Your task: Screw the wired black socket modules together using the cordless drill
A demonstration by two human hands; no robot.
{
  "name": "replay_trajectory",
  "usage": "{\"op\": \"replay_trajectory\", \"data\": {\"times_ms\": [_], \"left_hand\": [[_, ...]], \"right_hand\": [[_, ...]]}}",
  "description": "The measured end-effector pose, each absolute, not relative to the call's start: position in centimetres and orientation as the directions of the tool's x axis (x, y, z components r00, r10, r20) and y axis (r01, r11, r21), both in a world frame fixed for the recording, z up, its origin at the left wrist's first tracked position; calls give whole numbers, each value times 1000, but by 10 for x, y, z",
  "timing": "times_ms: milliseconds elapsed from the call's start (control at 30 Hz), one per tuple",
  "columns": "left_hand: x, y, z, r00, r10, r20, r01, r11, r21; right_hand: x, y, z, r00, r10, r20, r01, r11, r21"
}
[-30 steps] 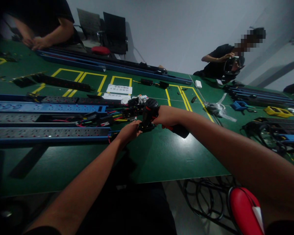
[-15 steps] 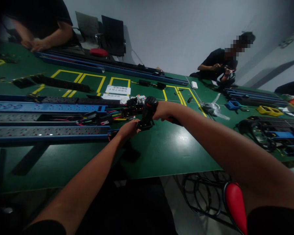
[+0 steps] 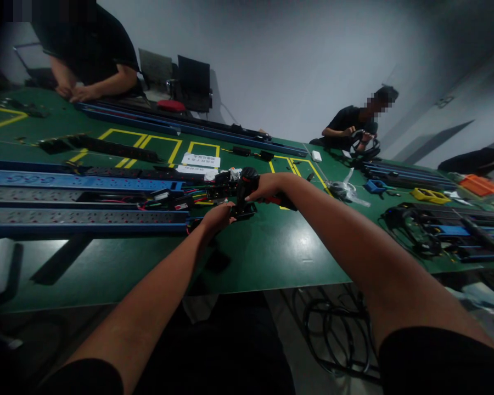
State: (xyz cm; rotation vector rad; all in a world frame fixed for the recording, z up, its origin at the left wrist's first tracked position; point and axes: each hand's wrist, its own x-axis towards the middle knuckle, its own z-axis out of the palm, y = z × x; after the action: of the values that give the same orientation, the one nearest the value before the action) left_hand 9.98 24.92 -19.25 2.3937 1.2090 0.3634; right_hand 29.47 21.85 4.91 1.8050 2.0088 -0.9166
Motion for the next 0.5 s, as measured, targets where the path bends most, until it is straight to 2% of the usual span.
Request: {"op": "replay_trajectory", "data": {"times_ms": [67, 267, 433, 500], "left_hand": [[99, 248, -192, 589, 808, 37, 697, -531, 482], [99, 247, -190, 598, 800, 54, 703, -556, 444], [101, 245, -189, 592, 805, 35, 724, -550, 416], [102, 243, -189, 586, 810, 30, 732, -545, 409]], "right_hand": [[294, 219, 49, -212, 761, -613, 953, 21, -303], [287, 221, 48, -113, 791, -602, 947, -98, -306], [288, 226, 45, -118, 733, -670, 900, -206, -384], [286, 227, 46, -100, 734, -672, 917, -194, -348]]}}
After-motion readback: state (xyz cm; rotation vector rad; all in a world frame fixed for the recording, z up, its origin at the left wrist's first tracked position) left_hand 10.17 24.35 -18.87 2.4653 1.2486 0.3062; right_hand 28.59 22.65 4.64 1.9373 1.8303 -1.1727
